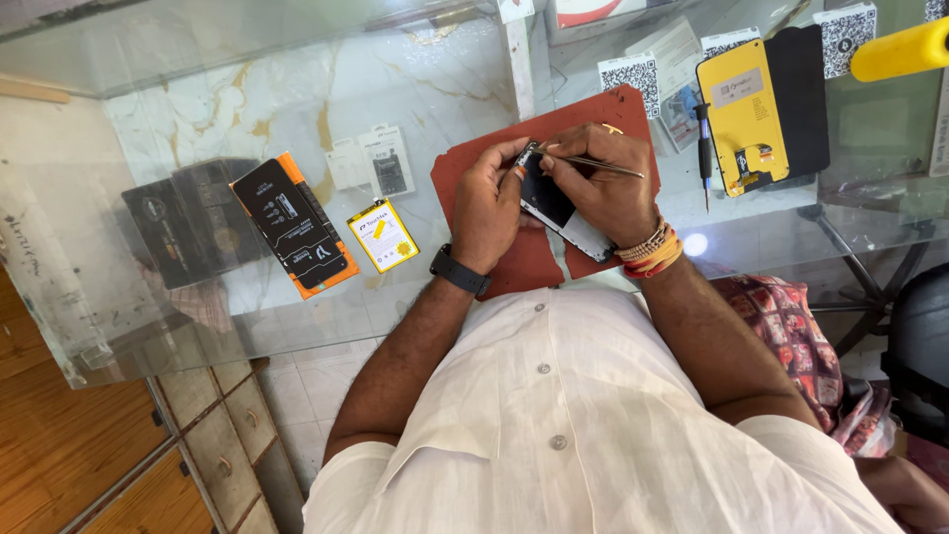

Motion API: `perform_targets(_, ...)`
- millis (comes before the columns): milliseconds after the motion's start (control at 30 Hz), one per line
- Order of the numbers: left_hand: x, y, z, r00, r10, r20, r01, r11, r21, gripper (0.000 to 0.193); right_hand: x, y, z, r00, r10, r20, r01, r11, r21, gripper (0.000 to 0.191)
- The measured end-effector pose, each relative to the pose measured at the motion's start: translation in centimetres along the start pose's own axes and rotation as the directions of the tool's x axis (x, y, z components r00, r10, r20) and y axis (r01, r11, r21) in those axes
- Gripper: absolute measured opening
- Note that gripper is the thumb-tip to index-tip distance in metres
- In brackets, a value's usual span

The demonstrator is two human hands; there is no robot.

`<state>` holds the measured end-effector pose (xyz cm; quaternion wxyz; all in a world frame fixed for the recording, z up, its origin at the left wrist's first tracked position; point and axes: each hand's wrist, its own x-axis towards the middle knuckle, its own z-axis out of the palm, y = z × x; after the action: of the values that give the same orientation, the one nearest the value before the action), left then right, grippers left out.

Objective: The person uses a metal prying tool to carefully separate and remove the old battery from a smartphone chassis. They then pick up a new battery from its packaging and place it into the phone's battery compartment.

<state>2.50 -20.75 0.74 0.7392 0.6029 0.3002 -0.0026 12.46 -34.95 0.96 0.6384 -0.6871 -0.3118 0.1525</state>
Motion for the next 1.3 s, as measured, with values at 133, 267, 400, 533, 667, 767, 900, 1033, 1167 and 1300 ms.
perform_targets(133, 0.23, -0.14, -0.09, 1.0, -0.004, 0.005, 0.004, 1.0, -0.011, 0.036, 0.14, 0.24, 0.14, 1.0, 0.013, -0.002, -0.013, 1.0, -0.01, 0.011)
perform_targets(267, 0.49, -0.18, -0.16, 1.0, -0.004, 0.001, 0.004, 1.0, -0.001, 0.035, 0.33, 0.45, 0.15, 1.0, -0.011, -0.024, 0.01, 0.999, -0.051, 0.011)
perform_targets(400, 0.35, -0.1, -0.37, 1.0, -0.009, 0.002, 0.009, 1.0, -0.009, 0.036, 0.25, 0.36, 0.29, 1.0, -0.002, 0.011, 0.002, 1.0, 0.003, 0.011)
perform_targets(533, 0.41, -0.13, -0.46, 1.0, -0.011, 0.002, 0.011, 1.0, 0.002, 0.036, 0.3, 0.42, 0.47, 1.0, 0.02, -0.024, -0.02, 1.0, -0.024, 0.012)
perform_targets(667, 0.38, -0.06, -0.58, 1.0, -0.002, 0.001, 0.002, 1.0, -0.002, 0.036, 0.32, 0.42, 0.6, 1.0, -0.013, 0.01, 0.013, 1.0, -0.004, 0.011)
perform_targets(767, 0.24, 0.04, -0.62, 1.0, -0.009, 0.004, 0.009, 1.0, 0.007, 0.036, 0.24, 0.33, 0.67, 1.0, 0.013, 0.003, -0.013, 1.0, 0.002, 0.011)
perform_targets(900, 0.13, 0.2, -0.66, 1.0, -0.008, 0.006, 0.008, 1.0, 0.013, 0.036, 0.17, 0.19, 0.65, 1.0, -0.005, -0.01, 0.004, 1.0, -0.025, 0.011)
perform_targets(1033, 0.09, 0.18, -0.84, 1.0, -0.014, 0.011, 0.014, 1.0, 0.001, 0.036, 0.01, 0.16, 0.7, 0.999, 0.004, 0.05, -0.006, 0.999, 0.045, 0.011)
perform_targets(1167, 0.01, -0.09, -0.87, 1.0, -0.015, 0.022, 0.016, 1.0, -0.023, 0.037, -0.15, 0.3, 0.68, 0.998, -0.031, 0.05, 0.031, 1.0, -0.003, 0.011)
perform_targets(1300, -0.03, -0.22, -0.99, 0.999, -0.031, 0.039, 0.034, 0.997, -0.072, 0.04, -0.24, 0.4, 0.7, 0.999, -0.016, 0.032, 0.017, 1.0, -0.004, 0.011)
